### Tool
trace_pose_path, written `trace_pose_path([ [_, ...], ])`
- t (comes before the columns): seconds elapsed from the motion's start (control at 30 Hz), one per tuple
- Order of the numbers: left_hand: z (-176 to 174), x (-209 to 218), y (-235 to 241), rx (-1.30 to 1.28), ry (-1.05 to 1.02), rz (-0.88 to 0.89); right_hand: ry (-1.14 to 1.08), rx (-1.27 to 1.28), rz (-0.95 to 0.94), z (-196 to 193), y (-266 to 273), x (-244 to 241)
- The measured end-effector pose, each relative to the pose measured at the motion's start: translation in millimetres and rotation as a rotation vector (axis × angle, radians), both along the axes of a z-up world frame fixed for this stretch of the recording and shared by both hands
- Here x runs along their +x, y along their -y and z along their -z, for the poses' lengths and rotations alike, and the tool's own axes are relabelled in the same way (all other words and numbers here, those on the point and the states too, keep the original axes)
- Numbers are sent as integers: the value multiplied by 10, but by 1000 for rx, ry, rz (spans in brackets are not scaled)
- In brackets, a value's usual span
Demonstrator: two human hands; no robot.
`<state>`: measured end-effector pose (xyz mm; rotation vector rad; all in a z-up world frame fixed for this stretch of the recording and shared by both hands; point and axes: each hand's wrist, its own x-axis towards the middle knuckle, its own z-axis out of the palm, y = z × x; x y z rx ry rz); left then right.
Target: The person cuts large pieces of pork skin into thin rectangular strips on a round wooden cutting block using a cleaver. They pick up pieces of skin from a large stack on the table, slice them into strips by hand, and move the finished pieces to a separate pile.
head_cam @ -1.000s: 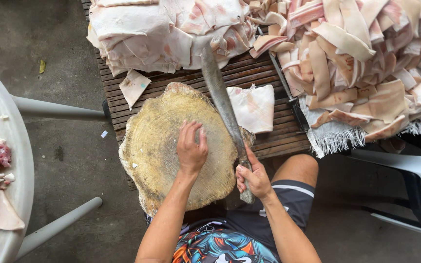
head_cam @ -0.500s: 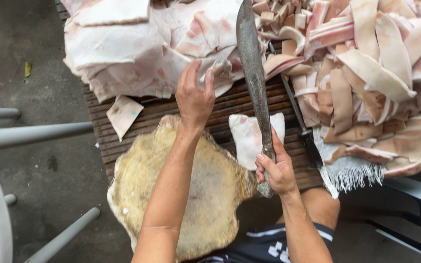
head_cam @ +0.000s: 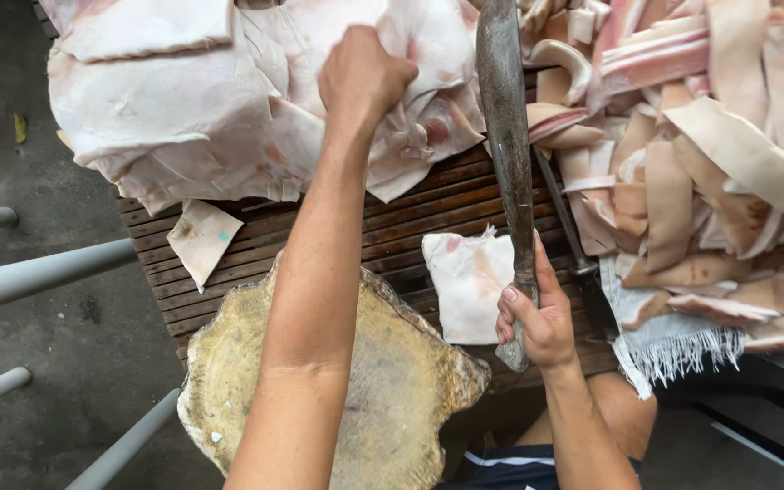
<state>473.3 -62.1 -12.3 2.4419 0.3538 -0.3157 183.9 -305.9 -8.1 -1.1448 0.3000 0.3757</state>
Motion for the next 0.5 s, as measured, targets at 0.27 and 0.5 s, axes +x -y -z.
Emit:
trace_pose_path([
  [0.27, -307, -1403, 427, -932, -256, -44, 16, -22, 41, -294, 329, -449],
  [0.5, -367, -2011, 509, -272, -559, 226, 147, 43, 65, -357, 383, -490],
])
